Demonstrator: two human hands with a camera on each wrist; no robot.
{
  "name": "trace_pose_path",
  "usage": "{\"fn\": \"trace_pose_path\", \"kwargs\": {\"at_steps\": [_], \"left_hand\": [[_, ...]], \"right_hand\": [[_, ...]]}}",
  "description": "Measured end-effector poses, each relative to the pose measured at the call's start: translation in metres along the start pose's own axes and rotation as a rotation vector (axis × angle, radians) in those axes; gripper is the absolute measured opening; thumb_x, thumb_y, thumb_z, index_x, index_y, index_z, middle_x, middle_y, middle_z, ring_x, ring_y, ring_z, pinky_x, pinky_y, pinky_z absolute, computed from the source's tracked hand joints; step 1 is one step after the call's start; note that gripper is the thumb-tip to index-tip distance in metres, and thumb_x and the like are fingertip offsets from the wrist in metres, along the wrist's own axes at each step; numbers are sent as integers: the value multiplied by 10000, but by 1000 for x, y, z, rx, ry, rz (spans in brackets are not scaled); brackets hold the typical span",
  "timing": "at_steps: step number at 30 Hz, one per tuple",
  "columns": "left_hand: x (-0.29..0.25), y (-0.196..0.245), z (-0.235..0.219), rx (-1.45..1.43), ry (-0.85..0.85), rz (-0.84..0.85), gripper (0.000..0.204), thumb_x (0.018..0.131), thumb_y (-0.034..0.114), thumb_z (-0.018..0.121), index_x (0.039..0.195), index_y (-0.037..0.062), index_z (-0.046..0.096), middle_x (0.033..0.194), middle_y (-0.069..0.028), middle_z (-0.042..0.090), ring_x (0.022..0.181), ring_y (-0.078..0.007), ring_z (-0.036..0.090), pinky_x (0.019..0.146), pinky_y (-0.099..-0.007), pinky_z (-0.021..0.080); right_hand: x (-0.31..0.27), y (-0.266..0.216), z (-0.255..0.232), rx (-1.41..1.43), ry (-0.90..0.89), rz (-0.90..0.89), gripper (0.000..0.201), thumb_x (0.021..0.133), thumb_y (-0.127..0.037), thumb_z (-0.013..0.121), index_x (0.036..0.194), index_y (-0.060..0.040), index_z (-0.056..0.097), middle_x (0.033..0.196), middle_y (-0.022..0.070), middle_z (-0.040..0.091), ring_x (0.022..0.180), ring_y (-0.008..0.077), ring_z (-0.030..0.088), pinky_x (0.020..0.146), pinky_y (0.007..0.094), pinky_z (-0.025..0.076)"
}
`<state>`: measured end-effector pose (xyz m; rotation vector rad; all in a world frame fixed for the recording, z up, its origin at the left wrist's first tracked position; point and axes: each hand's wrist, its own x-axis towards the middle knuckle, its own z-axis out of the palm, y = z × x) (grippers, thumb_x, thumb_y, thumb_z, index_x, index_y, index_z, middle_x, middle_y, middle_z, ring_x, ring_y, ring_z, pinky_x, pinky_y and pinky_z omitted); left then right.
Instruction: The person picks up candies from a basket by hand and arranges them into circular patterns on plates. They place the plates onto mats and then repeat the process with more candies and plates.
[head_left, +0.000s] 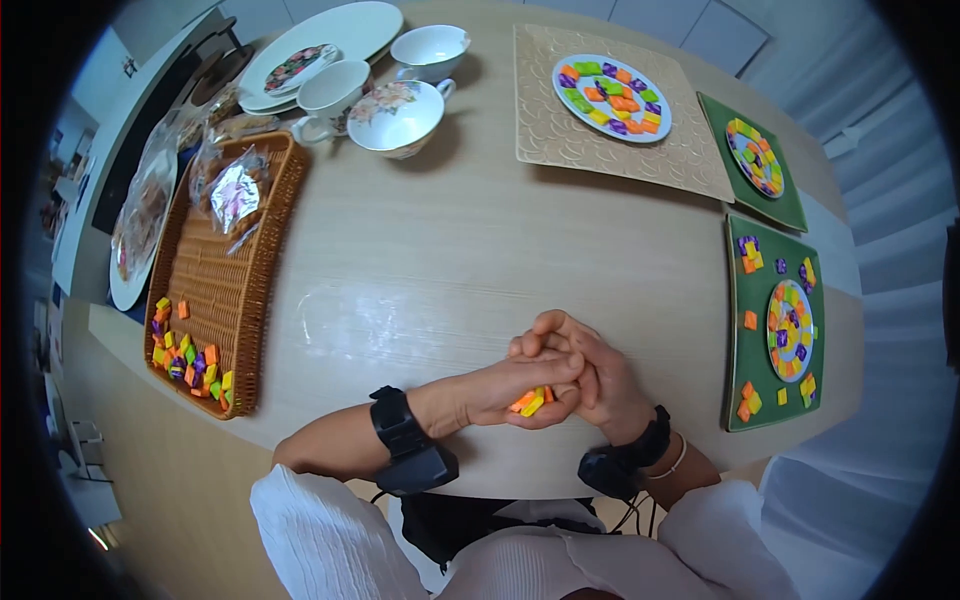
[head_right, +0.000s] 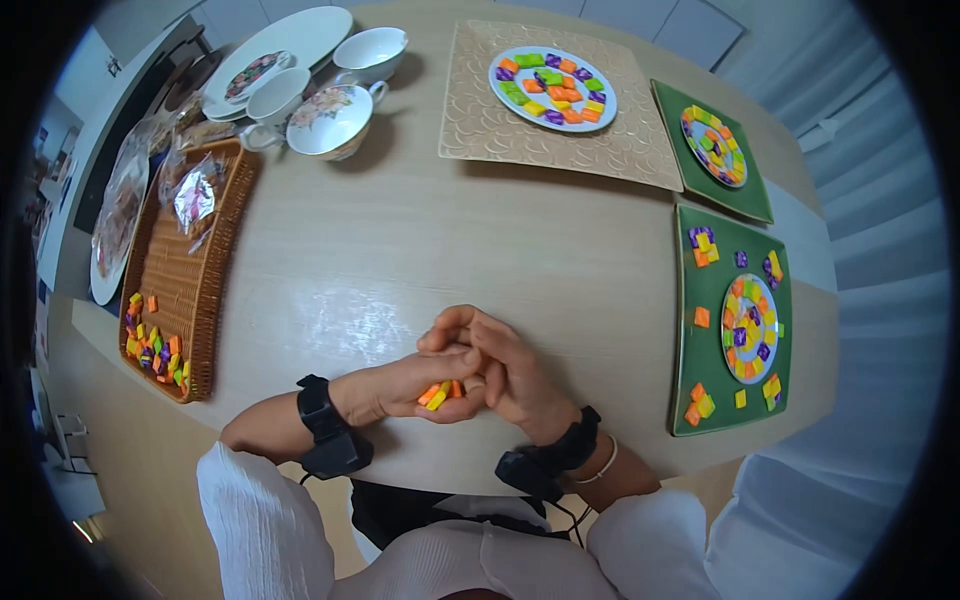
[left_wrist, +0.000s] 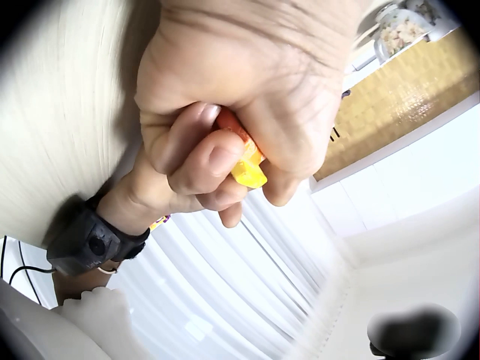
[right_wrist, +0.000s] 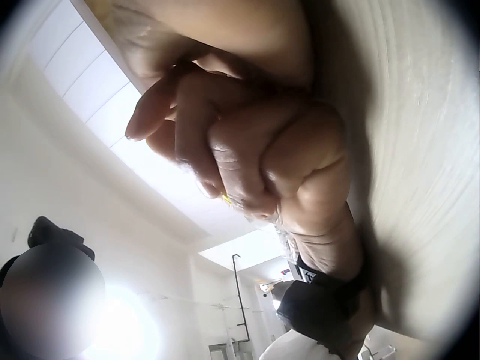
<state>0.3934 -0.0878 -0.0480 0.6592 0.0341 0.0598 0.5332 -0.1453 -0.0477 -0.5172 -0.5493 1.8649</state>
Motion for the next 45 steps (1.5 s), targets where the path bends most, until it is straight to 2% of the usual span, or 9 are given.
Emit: {"fn": "trace_pose_path", "kwargs": {"at_steps": [7, 12, 14, 21, 27, 36, 41, 45], "left_hand": [[-1, -5, -5, -111, -61, -16, 529, 1013, 454, 348, 923, -8, 590, 453, -6, 445, 338, -56, 363, 325, -189, 260], [3, -7, -4, -71, 6, 7, 501, 1018, 427, 359, 918, -5, 591, 436, -17, 435, 329, -63, 356, 320, -197, 259], [6, -8, -4, -13, 11, 3, 468, 1020, 402, 375, 916, 0, 590, 464, -26, 459, 332, -66, 359, 320, -194, 269], [7, -1, 4, -16, 49, -17, 411, 1015, 369, 415, 907, 12, 589, 575, -47, 530, 366, -74, 411, 322, -188, 294], [5, -2, 0, -89, 9, -61, 387, 1000, 367, 460, 939, 7, 586, 629, -56, 564, 390, -83, 449, 328, -193, 311], [3, -3, 0, -176, -48, -57, 358, 987, 359, 494, 990, 13, 586, 668, -75, 584, 363, -83, 431, 321, -201, 320], [11, -24, -19, -77, -65, -58, 238, 967, 261, 549, 982, 27, 590, 707, -73, 588, 443, -69, 486, 332, -168, 336], [7, -7, -3, -16, -40, -100, 152, 945, 180, 584, 970, 31, 591, 729, -68, 584, 505, -72, 521, 353, -142, 351]], "right_hand": [[0, 0, -1, 31, 20, 5, 374, 912, -326, 541, 1119, -16, 512, 1030, 116, 566, 1119, 240, 513, 973, 361, 447], [-1, -2, 0, -22, 38, 9, 394, 913, -353, 531, 1102, -8, 505, 1017, 115, 562, 1126, 250, 507, 970, 353, 444], [-2, -4, 4, -148, 100, 18, 417, 909, -388, 528, 1070, -5, 496, 991, 110, 551, 1109, 249, 508, 942, 356, 456], [-5, -4, 4, -152, 148, 40, 431, 889, -404, 550, 1018, 6, 509, 956, 128, 547, 1074, 276, 527, 906, 368, 487], [-5, -5, 5, -276, 110, 0, 474, 881, -446, 553, 1013, 9, 533, 922, 125, 561, 1070, 271, 532, 915, 380, 480], [-4, -8, 6, -354, 69, -30, 501, 873, -448, 570, 1028, 25, 519, 948, 126, 559, 1055, 256, 526, 932, 376, 445], [-4, -8, 9, -300, 72, -38, 455, 862, -402, 620, 1002, 13, 496, 896, 119, 535, 1020, 266, 518, 904, 353, 451], [-4, -6, 6, -256, 80, -29, 423, 868, -362, 617, 1046, -2, 488, 897, 111, 543, 1037, 274, 521, 914, 359, 458]]}}
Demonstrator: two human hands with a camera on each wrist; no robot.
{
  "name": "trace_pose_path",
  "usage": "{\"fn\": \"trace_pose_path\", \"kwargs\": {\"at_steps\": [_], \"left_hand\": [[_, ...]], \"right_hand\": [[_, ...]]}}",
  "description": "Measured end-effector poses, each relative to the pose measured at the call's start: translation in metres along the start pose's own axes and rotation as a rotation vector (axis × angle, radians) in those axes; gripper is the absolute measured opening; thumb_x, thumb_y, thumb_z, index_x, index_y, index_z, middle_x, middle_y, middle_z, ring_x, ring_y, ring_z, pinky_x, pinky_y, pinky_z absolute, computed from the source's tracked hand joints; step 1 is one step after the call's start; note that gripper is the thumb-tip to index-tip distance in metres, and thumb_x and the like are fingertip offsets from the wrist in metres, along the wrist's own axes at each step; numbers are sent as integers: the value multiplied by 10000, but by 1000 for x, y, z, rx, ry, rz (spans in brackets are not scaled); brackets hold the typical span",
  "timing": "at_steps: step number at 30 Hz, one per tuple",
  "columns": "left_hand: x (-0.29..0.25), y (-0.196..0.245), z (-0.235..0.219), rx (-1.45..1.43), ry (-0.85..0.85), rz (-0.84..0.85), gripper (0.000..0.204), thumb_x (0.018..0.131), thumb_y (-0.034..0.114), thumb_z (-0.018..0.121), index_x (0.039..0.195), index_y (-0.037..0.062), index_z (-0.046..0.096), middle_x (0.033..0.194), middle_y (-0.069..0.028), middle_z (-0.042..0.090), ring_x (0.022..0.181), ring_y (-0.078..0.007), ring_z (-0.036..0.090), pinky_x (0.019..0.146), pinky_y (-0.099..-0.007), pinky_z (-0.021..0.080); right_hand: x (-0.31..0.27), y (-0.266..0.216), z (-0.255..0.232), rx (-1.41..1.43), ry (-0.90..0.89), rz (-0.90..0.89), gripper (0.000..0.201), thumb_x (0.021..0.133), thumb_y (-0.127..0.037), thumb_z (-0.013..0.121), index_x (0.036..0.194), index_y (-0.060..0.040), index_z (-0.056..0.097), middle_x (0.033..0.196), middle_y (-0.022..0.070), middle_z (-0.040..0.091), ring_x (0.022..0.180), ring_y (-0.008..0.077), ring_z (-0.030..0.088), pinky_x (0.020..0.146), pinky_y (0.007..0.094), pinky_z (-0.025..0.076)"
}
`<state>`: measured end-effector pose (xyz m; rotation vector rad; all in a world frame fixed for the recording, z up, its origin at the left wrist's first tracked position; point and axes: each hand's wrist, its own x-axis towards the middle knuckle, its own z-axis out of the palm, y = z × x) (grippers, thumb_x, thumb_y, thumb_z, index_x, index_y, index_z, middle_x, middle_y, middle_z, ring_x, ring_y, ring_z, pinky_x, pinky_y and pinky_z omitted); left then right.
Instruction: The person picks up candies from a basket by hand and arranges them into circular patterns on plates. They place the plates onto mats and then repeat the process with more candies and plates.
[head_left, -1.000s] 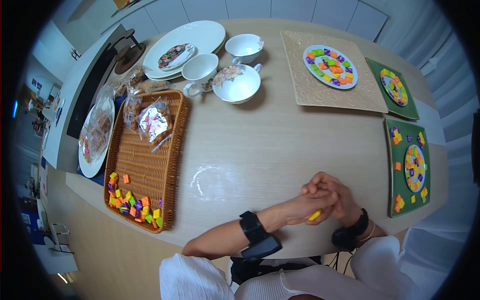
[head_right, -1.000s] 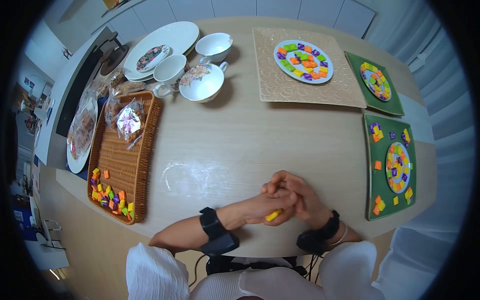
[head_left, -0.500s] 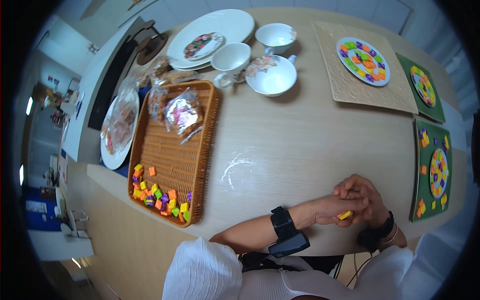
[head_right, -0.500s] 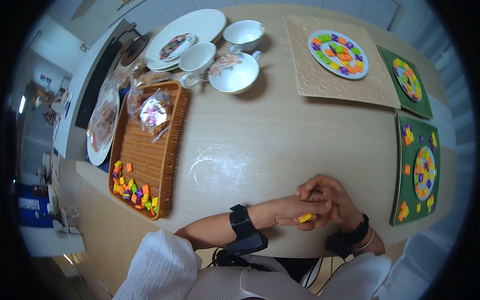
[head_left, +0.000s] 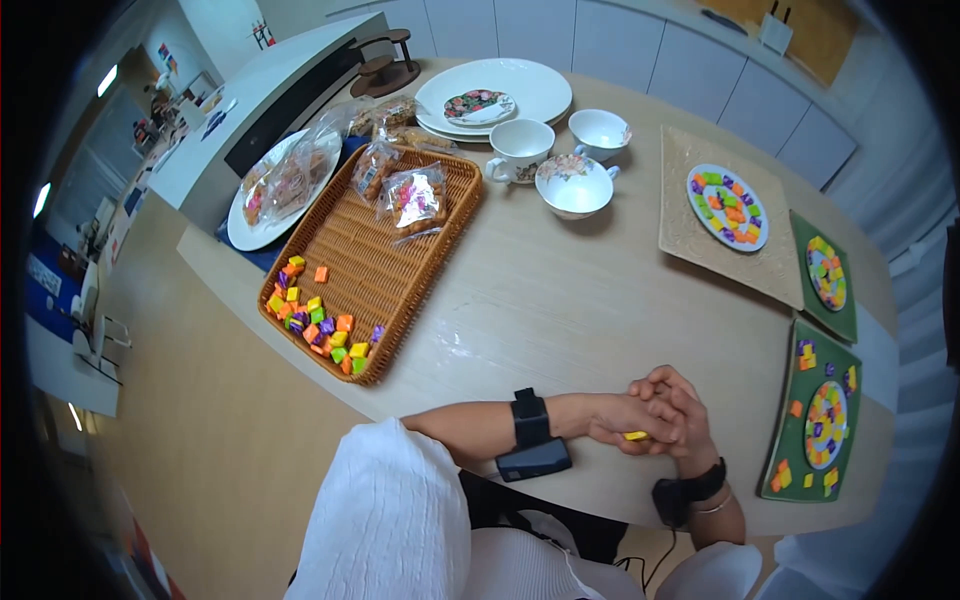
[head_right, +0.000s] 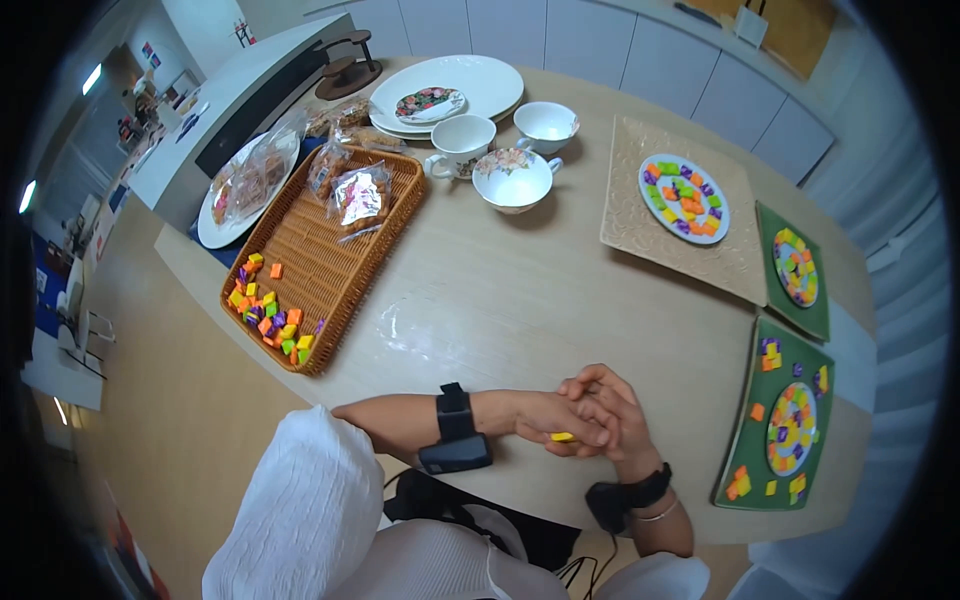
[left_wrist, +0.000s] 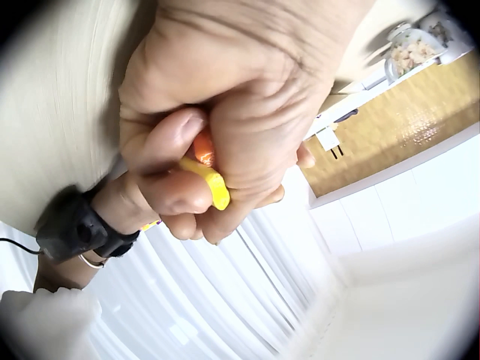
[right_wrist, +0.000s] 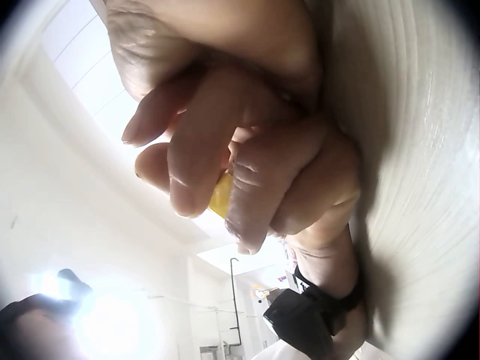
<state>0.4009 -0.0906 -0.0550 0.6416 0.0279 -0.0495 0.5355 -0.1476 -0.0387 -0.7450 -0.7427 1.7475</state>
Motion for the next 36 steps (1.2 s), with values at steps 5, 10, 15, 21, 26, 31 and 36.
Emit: {"fn": "trace_pose_path", "kwargs": {"at_steps": [5, 10, 15, 21, 26, 31, 36], "left_hand": [[3, -9, -10, -32, -24, -3, 126, 941, 179, 590, 940, 54, 610, 707, -63, 580, 459, -62, 481, 363, -155, 342], [2, -10, -14, 0, -12, 20, 215, 962, 267, 559, 946, 61, 618, 685, -50, 576, 441, -61, 454, 358, -168, 320], [0, -6, -8, 72, 43, 31, 353, 978, 379, 501, 972, 47, 621, 685, -50, 576, 447, -56, 449, 364, -164, 325], [0, -6, 0, 120, 133, -31, 304, 958, 349, 551, 953, 51, 615, 695, -42, 574, 441, -47, 450, 354, -158, 318], [-49, 2, 31, 87, 312, 76, 189, 942, 254, 594, 965, 67, 604, 720, -21, 580, 472, -37, 482, 359, -139, 312], [-165, 39, 60, 183, 841, 481, 173, 897, 187, 621, 1006, 56, 590, 869, -38, 590, 781, -99, 582, 565, -191, 471], [-296, 61, 54, 427, 1474, 779, 180, 880, 147, 610, 1024, 40, 592, 901, -29, 588, 837, -103, 564, 653, -234, 472]], "right_hand": [[3, 5, -6, 94, -56, -12, 308, 906, -258, 564, 1085, -16, 497, 888, 106, 563, 1033, 270, 529, 912, 350, 465], [6, 5, -5, 87, -73, -17, 279, 910, -238, 557, 1073, -16, 514, 890, 102, 571, 1019, 263, 543, 904, 343, 474], [6, 6, -9, 74, -46, 1, 286, 912, -233, 559, 1086, -8, 524, 895, 99, 573, 1023, 233, 558, 898, 327, 492], [2, 2, -9, 123, -60, -4, 285, 926, -219, 553, 1112, -5, 520, 913, 101, 588, 987, 216, 579, 853, 303, 512], [4, 6, -9, 146, -68, -35, 308, 909, -226, 585, 1114, -5, 522, 891, 99, 602, 902, 211, 583, 840, 324, 482], [4, 4, -1, 137, -33, -13, 282, 891, -246, 613, 1065, -38, 534, 798, 60, 577, 849, 200, 559, 787, 319, 472], [4, 3, 0, 123, -10, -11, 260, 886, -248, 622, 1046, -62, 539, 768, 35, 564, 835, 189, 559, 750, 310, 486]]}}
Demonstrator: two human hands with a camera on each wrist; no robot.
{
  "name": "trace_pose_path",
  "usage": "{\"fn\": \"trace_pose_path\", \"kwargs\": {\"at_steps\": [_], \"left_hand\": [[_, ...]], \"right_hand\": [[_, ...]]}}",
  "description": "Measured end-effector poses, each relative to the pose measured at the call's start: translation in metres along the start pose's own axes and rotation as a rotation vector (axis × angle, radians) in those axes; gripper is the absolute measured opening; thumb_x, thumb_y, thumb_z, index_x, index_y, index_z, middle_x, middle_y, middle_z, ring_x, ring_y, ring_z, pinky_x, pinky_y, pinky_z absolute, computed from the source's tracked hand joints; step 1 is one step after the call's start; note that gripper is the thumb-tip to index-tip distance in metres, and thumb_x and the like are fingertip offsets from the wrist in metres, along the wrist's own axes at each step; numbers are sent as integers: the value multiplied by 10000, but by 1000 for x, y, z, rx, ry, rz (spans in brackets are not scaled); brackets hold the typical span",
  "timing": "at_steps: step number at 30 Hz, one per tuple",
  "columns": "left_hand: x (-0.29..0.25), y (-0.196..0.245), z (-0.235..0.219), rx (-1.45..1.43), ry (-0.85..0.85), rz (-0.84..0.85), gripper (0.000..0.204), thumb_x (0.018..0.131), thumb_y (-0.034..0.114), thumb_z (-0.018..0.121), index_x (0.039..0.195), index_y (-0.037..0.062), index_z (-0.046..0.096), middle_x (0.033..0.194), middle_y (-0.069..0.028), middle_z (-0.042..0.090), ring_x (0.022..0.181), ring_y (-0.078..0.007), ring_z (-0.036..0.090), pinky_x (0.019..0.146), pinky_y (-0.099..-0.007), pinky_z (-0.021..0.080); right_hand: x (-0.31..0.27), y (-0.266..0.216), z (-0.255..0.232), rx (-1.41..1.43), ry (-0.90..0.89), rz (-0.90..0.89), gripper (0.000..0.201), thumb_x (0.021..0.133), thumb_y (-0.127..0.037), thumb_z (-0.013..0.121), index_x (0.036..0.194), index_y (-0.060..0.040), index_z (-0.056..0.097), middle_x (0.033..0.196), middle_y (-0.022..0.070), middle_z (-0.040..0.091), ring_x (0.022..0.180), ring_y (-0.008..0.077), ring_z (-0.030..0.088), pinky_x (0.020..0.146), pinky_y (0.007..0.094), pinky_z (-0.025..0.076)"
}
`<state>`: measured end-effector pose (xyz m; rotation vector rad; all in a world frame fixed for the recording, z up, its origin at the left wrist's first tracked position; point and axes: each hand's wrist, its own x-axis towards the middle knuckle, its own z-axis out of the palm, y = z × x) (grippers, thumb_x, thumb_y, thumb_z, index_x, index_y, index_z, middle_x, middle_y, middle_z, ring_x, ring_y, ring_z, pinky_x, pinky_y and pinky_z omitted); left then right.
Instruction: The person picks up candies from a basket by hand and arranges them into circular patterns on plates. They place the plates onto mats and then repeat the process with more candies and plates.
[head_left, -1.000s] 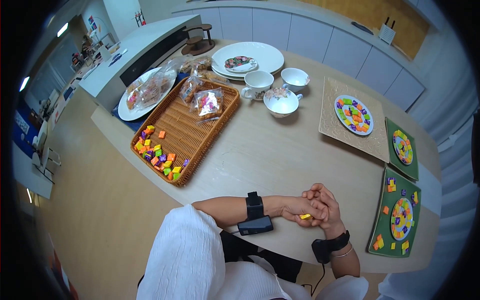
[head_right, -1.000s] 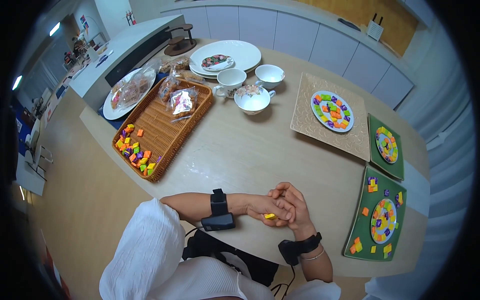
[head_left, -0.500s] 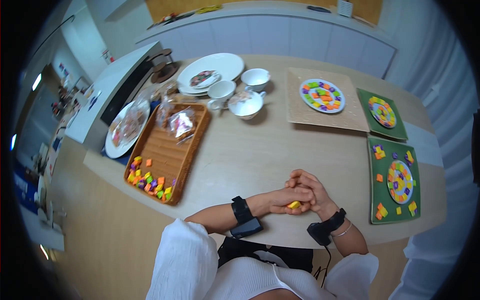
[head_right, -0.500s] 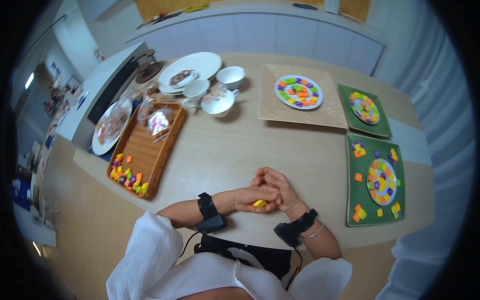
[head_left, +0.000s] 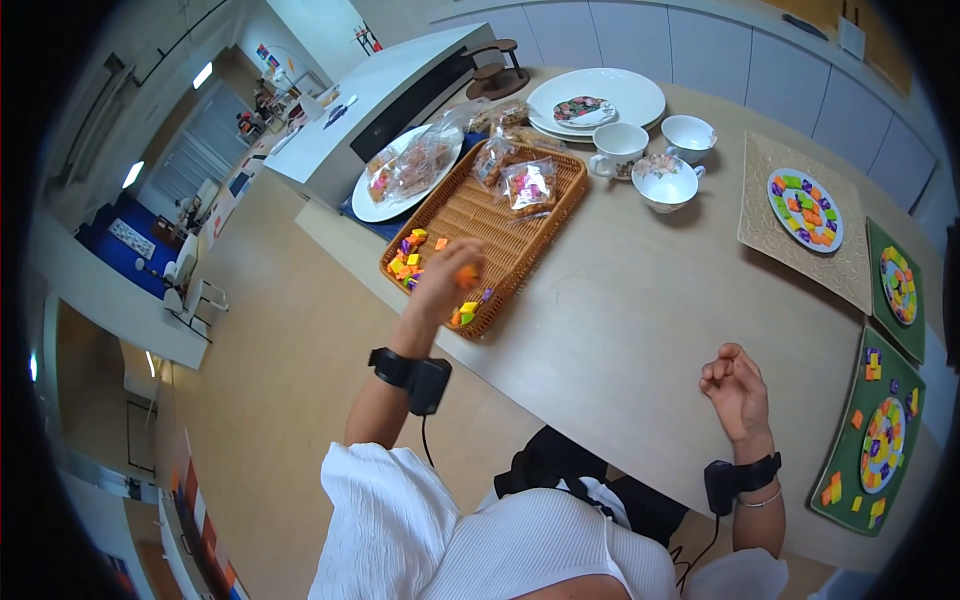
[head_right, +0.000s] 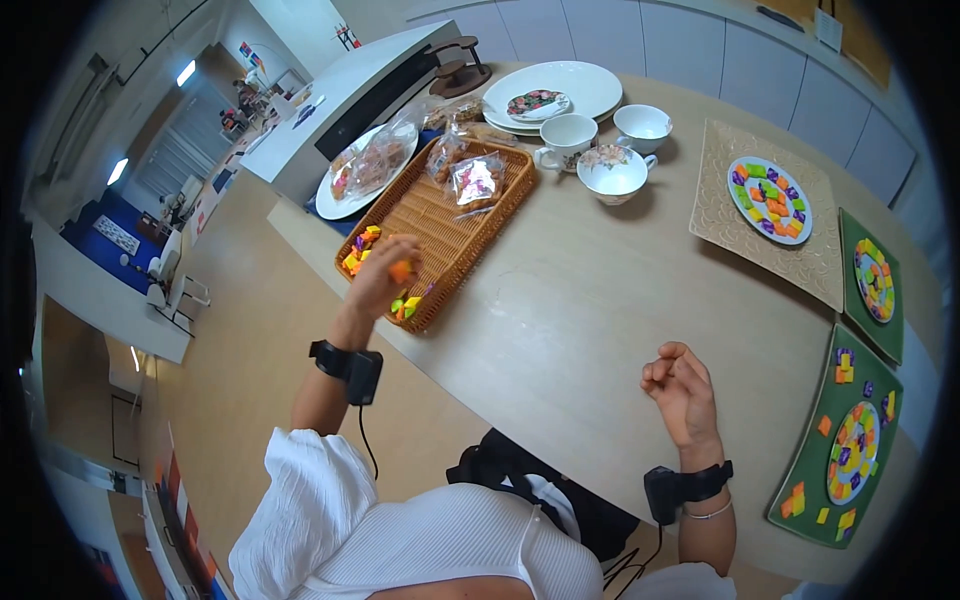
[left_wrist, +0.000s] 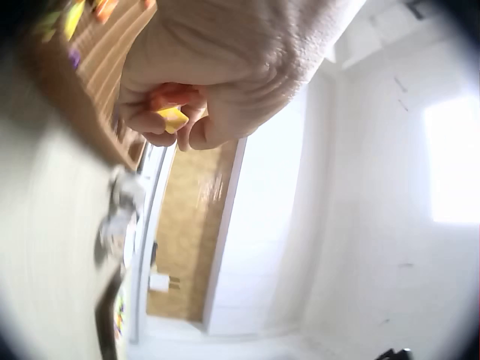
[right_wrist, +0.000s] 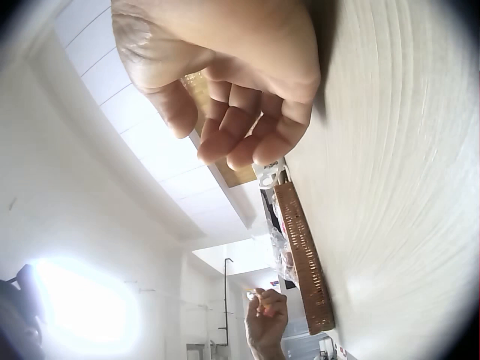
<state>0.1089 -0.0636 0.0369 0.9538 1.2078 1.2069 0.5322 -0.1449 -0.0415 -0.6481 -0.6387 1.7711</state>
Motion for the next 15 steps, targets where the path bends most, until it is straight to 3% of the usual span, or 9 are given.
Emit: {"fn": "trace_pose_path", "kwargs": {"at_steps": [1, 2, 4, 7, 11, 14, 15], "left_hand": [[11, -6, -29, -33, -4, 44, 194, 895, 155, 597, 1036, 22, 611, 919, -42, 603, 865, -123, 576, 712, -257, 487], [17, -9, -46, 382, 94, 198, 217, 909, 160, 570, 1050, 6, 633, 954, -56, 621, 917, -150, 591, 793, -289, 490], [15, 0, -55, 837, 244, 381, 238, 899, 145, 554, 1082, 20, 640, 987, -92, 642, 970, -215, 608, 863, -327, 475], [32, 13, -60, 1152, 207, 452, 259, 871, 162, 577, 1092, 41, 635, 1043, -100, 633, 1020, -253, 600, 904, -354, 466], [72, 2, -76, 1606, -49, 359, 392, 844, 230, 599, 1202, 74, 567, 1211, -166, 541, 1102, -346, 551, 946, -392, 443], [91, 0, -80, 1618, -206, 109, 392, 828, 256, 612, 1169, 65, 601, 1280, -178, 523, 1131, -369, 543, 968, -407, 436], [91, 3, -80, 1623, -227, 114, 414, 820, 309, 628, 1156, 67, 614, 1228, -173, 571, 1142, -372, 543, 966, -406, 433]], "right_hand": [[0, 1, 0, 7, -2, -1, 255, 887, -244, 620, 1045, -62, 539, 766, 34, 563, 835, 188, 559, 749, 309, 486], [0, 1, -1, 11, -3, -4, 250, 887, -240, 617, 1044, -63, 539, 765, 33, 562, 834, 188, 558, 748, 308, 486], [0, 0, -1, 17, 3, -12, 243, 889, -235, 613, 1042, -62, 539, 761, 32, 561, 834, 186, 557, 746, 307, 486], [-2, 0, 0, 14, 15, -8, 236, 891, -230, 609, 1039, -61, 540, 756, 31, 560, 833, 186, 557, 742, 306, 486], [-2, 1, 0, 7, 24, -17, 234, 893, -232, 609, 1036, -59, 540, 752, 33, 560, 819, 186, 557, 736, 306, 486], [-5, 1, 1, 9, 48, -37, 247, 892, -231, 611, 1034, -40, 546, 745, 41, 562, 793, 187, 556, 739, 302, 475], [-6, 0, 1, 13, 56, -42, 252, 891, -229, 611, 1033, -30, 548, 741, 45, 564, 782, 187, 555, 741, 300, 469]]}}
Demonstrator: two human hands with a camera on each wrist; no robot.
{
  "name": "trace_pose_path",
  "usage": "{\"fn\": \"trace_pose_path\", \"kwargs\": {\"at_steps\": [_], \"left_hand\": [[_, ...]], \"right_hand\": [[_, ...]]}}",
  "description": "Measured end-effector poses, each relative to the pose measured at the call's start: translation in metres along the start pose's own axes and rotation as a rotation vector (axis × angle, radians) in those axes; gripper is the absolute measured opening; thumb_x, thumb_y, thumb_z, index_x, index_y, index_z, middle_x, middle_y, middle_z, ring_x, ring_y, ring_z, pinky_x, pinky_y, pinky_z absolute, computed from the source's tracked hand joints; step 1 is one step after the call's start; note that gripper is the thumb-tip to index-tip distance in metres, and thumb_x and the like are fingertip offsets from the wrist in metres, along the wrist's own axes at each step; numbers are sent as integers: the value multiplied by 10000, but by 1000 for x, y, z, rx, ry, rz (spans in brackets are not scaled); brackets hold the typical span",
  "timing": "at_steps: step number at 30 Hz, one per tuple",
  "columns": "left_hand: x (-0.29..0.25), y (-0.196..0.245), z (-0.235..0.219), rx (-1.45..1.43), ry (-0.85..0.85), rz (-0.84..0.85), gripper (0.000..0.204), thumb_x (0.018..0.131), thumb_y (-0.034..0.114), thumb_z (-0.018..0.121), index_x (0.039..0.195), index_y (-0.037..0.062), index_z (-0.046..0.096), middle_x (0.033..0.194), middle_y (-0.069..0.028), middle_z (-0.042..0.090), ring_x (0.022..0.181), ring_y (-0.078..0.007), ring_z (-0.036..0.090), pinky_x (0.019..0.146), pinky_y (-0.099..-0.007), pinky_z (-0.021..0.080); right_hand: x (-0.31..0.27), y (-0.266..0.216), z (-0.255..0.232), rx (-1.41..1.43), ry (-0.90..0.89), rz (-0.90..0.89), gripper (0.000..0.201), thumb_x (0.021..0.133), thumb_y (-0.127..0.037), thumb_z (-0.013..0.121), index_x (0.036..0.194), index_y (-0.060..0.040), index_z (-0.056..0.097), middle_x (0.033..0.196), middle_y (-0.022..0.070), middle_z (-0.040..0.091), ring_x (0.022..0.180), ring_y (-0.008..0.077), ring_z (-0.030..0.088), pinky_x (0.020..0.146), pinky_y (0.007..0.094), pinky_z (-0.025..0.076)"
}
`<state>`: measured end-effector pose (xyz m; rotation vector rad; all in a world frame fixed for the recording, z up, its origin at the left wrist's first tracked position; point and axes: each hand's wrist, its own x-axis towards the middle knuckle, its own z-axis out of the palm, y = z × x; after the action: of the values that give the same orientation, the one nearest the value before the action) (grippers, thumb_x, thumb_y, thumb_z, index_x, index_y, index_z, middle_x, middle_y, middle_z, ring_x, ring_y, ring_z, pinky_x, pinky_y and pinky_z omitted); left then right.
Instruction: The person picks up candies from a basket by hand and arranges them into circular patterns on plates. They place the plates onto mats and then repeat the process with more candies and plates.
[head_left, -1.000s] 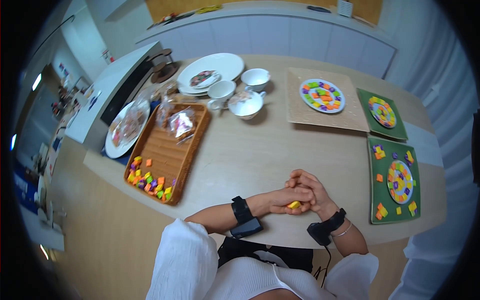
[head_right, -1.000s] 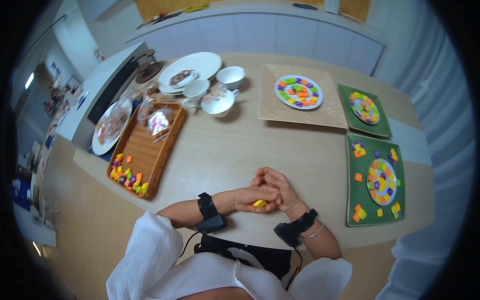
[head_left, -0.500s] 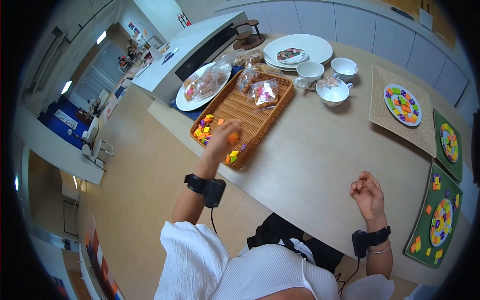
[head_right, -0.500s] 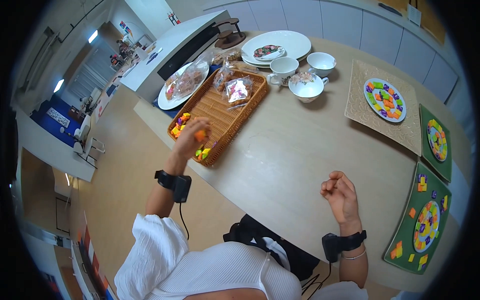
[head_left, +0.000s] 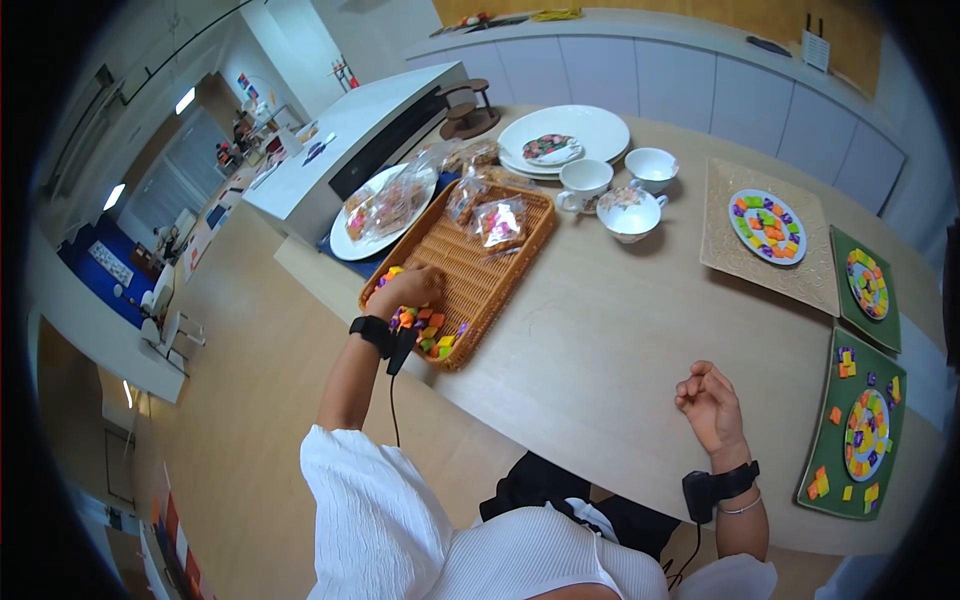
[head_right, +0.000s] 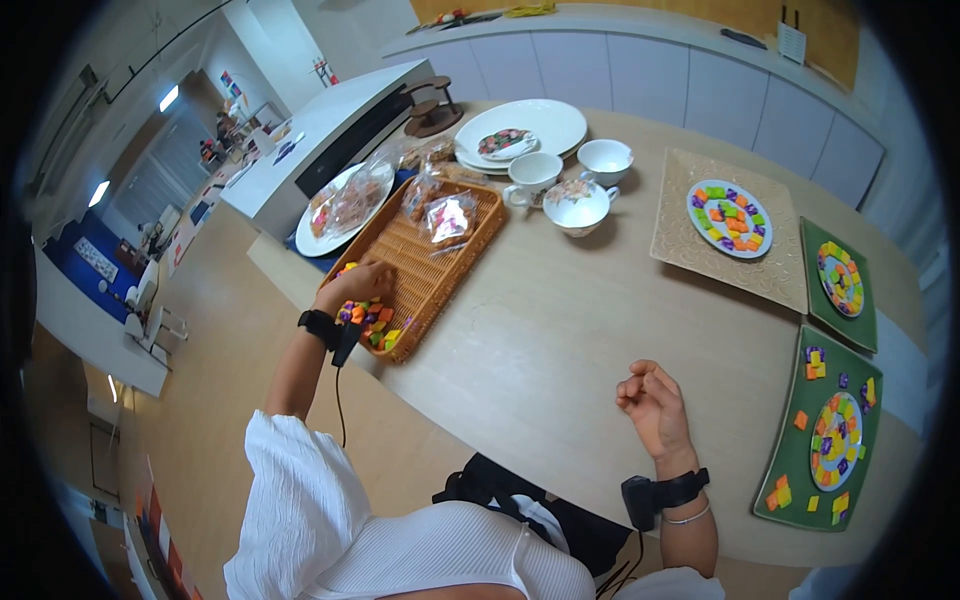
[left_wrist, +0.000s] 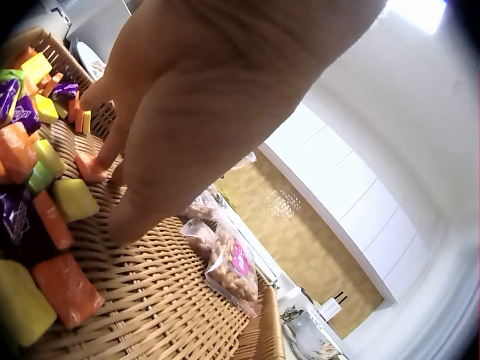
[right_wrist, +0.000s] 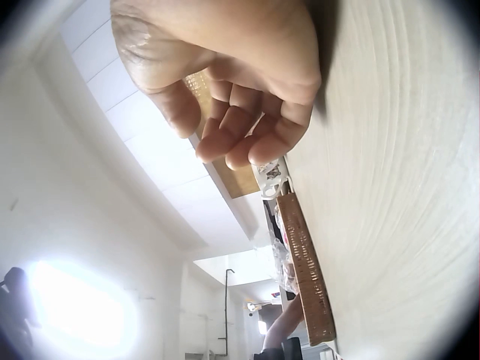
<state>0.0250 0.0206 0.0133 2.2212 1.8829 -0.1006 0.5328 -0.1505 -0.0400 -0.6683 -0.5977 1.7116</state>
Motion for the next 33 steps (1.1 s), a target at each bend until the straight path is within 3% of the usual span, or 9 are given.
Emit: {"fn": "trace_pose_path", "kwargs": {"at_steps": [3, 9, 12, 16, 23, 24, 27, 31, 33], "left_hand": [[-11, 37, -30, 116, -74, -257, 414, 827, 344, 627, 1144, 77, 628, 1128, -167, 629, 1100, -372, 566, 935, -416, 447], [-14, 106, -17, 23, 118, 136, 349, 865, 312, 591, 1108, 63, 621, 1083, -167, 627, 1009, -340, 599, 855, -419, 478], [-4, 135, -14, 95, 182, 94, 379, 865, 298, 591, 1140, 37, 587, 1112, -173, 597, 1032, -345, 585, 860, -427, 473], [52, 113, -14, 12, 479, -45, 587, 838, 352, 626, 1255, -24, 454, 1145, -254, 579, 1064, -392, 573, 874, -453, 486], [113, 84, -9, -233, 232, -238, 971, 718, 451, 758, 1379, -51, 255, 1222, -324, 537, 1059, -395, 607, 877, -393, 500], [111, 88, -9, -295, 278, -262, 880, 736, 241, 783, 1357, -80, 248, 1144, -301, 582, 954, -390, 652, 785, -406, 553], [106, 88, -7, -1117, 246, -82, 421, 762, 175, 744, 1068, -51, 564, 872, -165, 687, 754, -206, 678, 643, -380, 536], [110, 89, -10, -1038, 233, -162, 273, 772, 142, 720, 980, 1, 617, 797, -112, 674, 665, -155, 644, 562, -329, 514], [116, 93, -24, -721, 471, -240, 362, 781, 185, 724, 1054, -3, 578, 903, -155, 660, 795, -237, 665, 654, -355, 533]], "right_hand": [[0, -1, 1, -4, -1, 23, 248, 886, -225, 614, 1029, -32, 550, 742, 42, 564, 785, 182, 556, 737, 294, 468], [2, 0, 3, -52, -13, 33, 240, 895, -243, 617, 1018, -49, 548, 730, 37, 547, 773, 191, 557, 707, 302, 472], [1, 1, 2, -36, -5, 22, 230, 894, -233, 614, 1014, -47, 552, 727, 38, 552, 774, 191, 559, 707, 302, 471], [1, 0, 2, -59, -7, 44, 215, 894, -208, 601, 1018, -38, 555, 734, 41, 562, 778, 186, 561, 721, 298, 468], [2, 1, 0, -81, -14, 55, 193, 902, -189, 586, 1016, -36, 558, 740, 46, 575, 795, 189, 573, 724, 306, 473], [2, 1, 0, -83, -19, 59, 191, 903, -185, 583, 1017, -34, 559, 742, 47, 576, 798, 189, 575, 726, 308, 474], [1, -1, 2, -89, -51, 75, 183, 919, -160, 560, 1027, -13, 569, 766, 50, 582, 790, 165, 576, 746, 291, 476], [2, 1, 2, -101, -63, 84, 168, 930, -146, 543, 1029, -14, 573, 772, 55, 594, 782, 161, 579, 742, 286, 482], [2, 1, 0, -97, -62, 84, 167, 931, -147, 541, 1030, -16, 575, 774, 54, 598, 781, 158, 580, 741, 286, 484]]}}
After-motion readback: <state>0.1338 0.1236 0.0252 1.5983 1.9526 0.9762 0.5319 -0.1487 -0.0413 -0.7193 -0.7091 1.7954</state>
